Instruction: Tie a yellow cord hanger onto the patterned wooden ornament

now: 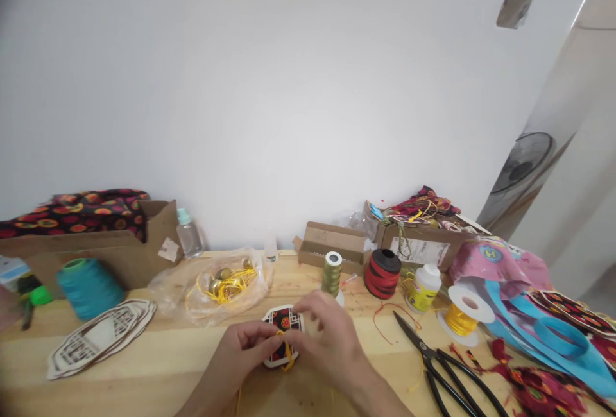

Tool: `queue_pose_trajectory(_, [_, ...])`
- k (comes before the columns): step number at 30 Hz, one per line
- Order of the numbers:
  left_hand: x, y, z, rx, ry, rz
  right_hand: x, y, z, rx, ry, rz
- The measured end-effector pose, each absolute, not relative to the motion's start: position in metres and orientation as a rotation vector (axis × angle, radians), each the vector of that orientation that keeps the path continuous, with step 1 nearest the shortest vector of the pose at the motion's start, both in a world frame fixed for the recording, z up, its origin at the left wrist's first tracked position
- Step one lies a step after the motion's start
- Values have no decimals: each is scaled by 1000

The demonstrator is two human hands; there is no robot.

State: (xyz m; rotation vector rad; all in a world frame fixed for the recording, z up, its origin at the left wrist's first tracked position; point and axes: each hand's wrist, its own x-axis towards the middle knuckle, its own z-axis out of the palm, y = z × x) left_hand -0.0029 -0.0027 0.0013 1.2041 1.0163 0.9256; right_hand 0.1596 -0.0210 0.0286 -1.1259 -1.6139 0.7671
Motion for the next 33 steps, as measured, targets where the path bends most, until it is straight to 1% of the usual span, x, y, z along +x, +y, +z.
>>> queue_pose_trajectory(2, [-3,-3,3,1221,1002,935,149,-21,17,-1186,-1715,685])
queue_pose_trajectory(6, [-3,-4,5,1208,993,924,144,-22,5,-1228,-1723,674])
queue_pose_trajectory(11, [-1,-4,4,1163,988,866,146,-24,4,-1237,-1695,613])
queue_pose_trajectory(21, [-2,-4,6,1102,932,849,142,-27,7,-1177,-1631,611])
queue_pose_trajectory(25, [-2,-3,5,1089,932,870,142,-27,10,-1156,-1571,670])
queue_pose_trajectory(33, [-1,-4,7,1035,902,952,141,-23,4,-1166,-1380,913])
